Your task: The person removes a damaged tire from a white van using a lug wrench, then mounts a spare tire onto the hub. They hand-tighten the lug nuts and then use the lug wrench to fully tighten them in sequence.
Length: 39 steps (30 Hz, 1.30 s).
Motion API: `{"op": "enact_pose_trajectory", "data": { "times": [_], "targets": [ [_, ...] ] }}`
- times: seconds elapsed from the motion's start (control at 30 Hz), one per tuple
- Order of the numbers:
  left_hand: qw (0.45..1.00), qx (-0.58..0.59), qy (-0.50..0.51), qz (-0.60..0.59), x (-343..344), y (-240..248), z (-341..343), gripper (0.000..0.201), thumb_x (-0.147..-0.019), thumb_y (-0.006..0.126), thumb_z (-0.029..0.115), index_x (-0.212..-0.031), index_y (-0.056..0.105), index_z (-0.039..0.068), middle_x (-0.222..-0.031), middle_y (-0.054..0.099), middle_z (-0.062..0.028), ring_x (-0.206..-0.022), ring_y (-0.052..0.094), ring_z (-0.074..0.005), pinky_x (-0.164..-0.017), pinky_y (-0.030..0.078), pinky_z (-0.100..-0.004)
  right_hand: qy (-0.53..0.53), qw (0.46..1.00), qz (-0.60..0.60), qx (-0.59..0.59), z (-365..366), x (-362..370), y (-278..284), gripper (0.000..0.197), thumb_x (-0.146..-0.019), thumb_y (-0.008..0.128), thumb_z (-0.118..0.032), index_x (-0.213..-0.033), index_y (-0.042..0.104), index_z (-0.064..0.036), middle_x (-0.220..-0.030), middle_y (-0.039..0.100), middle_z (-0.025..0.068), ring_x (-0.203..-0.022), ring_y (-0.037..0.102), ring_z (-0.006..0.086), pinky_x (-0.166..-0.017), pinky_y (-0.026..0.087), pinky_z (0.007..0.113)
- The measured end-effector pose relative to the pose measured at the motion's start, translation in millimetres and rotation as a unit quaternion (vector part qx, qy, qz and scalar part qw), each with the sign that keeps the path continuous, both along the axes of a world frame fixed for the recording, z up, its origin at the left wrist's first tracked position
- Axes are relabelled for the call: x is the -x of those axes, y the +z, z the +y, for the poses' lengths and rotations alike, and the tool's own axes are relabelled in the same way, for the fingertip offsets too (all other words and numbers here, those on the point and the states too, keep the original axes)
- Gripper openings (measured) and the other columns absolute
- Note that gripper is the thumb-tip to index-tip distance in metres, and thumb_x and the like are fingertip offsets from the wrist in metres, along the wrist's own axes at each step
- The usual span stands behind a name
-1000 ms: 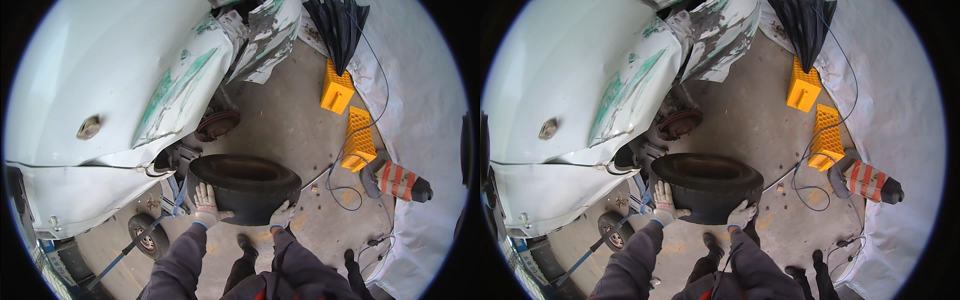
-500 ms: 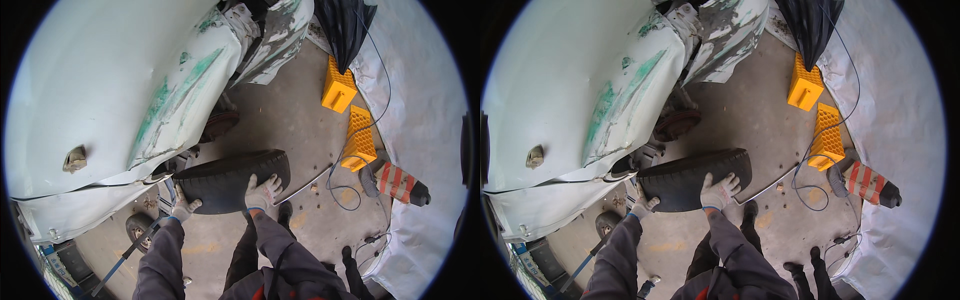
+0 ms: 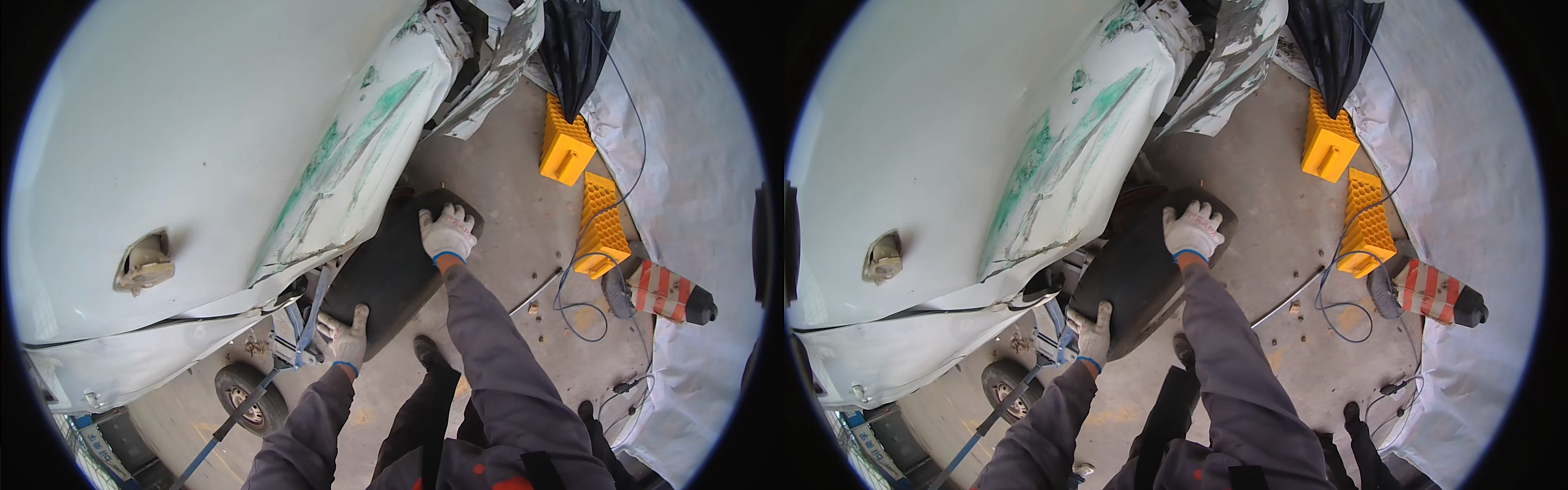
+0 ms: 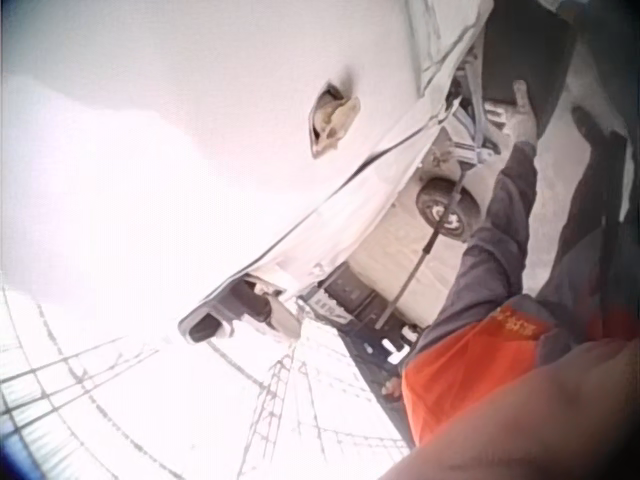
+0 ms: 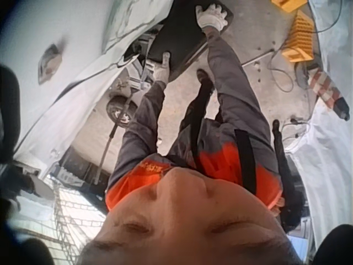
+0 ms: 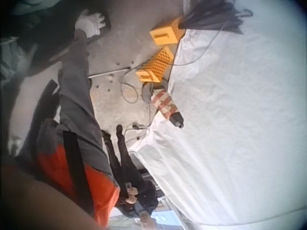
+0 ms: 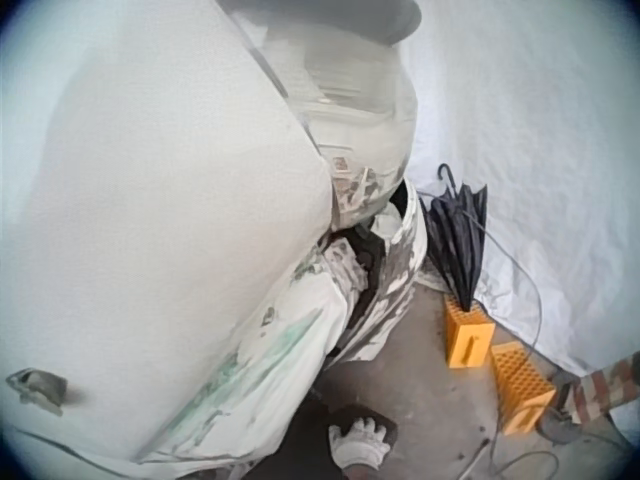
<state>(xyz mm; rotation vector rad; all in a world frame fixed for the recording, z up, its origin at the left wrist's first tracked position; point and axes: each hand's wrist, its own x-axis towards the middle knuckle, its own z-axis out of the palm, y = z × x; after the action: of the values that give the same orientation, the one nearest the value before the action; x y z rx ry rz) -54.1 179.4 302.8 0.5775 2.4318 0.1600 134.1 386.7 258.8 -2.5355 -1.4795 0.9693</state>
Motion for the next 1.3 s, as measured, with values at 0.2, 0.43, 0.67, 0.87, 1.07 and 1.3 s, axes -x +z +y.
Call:
{"op": "enact_pose_trajectory", "data": {
  "times": [0.2,0.43,0.67,0.87,1.07,1.3],
  "targets": [
    [0.994,0.033,-0.081,0.061,-6.2,13.3,65.8,0.131,-0.076,0.057,0.085,-0.158,0.008,-0.005,-0.161,0.012,-0.0352,-0.148,0.023,-0.0514,-0.115,0.03,-0.0575,-0.092,0.995,-0.004,0.031,21.5,-28.9,-11.3,0.067,-0.095,0.051,-0.06,-0.135,0.059,-0.0061,-0.145,0.054,0.0188,-0.138,0.047,0.0381,-0.111,0.041,0.048],
    [0.96,-0.196,-0.17,0.104,47.6,-17.6,87.7,0.081,-0.095,0.059,0.053,-0.148,0.038,-0.004,-0.149,0.039,-0.0299,-0.136,0.04,-0.0461,-0.11,0.037,-0.0534,-0.167,0.879,0.335,-0.294,-16.9,-87.3,-74.6,0.059,-0.1,0.059,-0.043,-0.14,0.051,-0.0002,-0.135,0.061,0.0228,-0.127,0.057,0.0372,-0.105,0.044,0.04],
    [0.916,-0.195,-0.35,-0.013,-3.9,-44.4,-27.6,0.061,-0.092,0.068,0.028,-0.142,0.045,0.003,-0.141,0.048,-0.0267,-0.132,0.046,-0.0421,-0.109,0.038,-0.049,-0.175,0.933,0.307,-0.069,-247.0,-58.7,-196.2,0.048,-0.1,0.057,-0.042,-0.132,0.057,-0.0061,-0.123,0.068,0.0166,-0.112,0.065,0.035,-0.097,0.05,0.04],
    [0.886,-0.265,-0.378,-0.032,0.3,-115.6,17.4,0.059,-0.092,0.067,0.03,-0.141,0.048,0.004,-0.139,0.052,-0.024,-0.13,0.048,-0.0423,-0.109,0.039,-0.0504,0.05,0.962,0.26,0.059,-213.2,-37.0,-150.8,0.049,-0.097,0.056,-0.042,-0.134,0.058,-0.0107,-0.135,0.062,0.0138,-0.123,0.059,0.0333,-0.104,0.045,0.04],
    [0.83,-0.358,-0.425,0.041,-17.0,-156.5,26.4,0.047,-0.09,0.068,0.023,-0.133,0.057,0.006,-0.131,0.058,-0.0222,-0.123,0.053,-0.0415,-0.103,0.043,-0.0512,0.12,0.956,0.225,0.147,-168.8,-32.2,-256.2,0.052,-0.096,0.056,-0.044,-0.136,0.057,-0.0105,-0.138,0.061,0.0163,-0.127,0.057,0.0322,-0.107,0.043,0.039],
    [0.872,-0.393,-0.288,0.058,-61.3,-215.7,53.2,0.029,-0.089,0.069,0.022,-0.11,0.061,0.006,-0.11,0.064,-0.0242,-0.101,0.062,-0.043,-0.076,0.054,-0.0511,0.106,0.881,0.365,0.283,-108.9,-38.9,-285.9,0.036,-0.097,0.06,-0.037,-0.12,0.063,-0.0083,-0.104,0.069,0.0099,-0.087,0.069,0.024,-0.071,0.056,0.039]
  ]
}}
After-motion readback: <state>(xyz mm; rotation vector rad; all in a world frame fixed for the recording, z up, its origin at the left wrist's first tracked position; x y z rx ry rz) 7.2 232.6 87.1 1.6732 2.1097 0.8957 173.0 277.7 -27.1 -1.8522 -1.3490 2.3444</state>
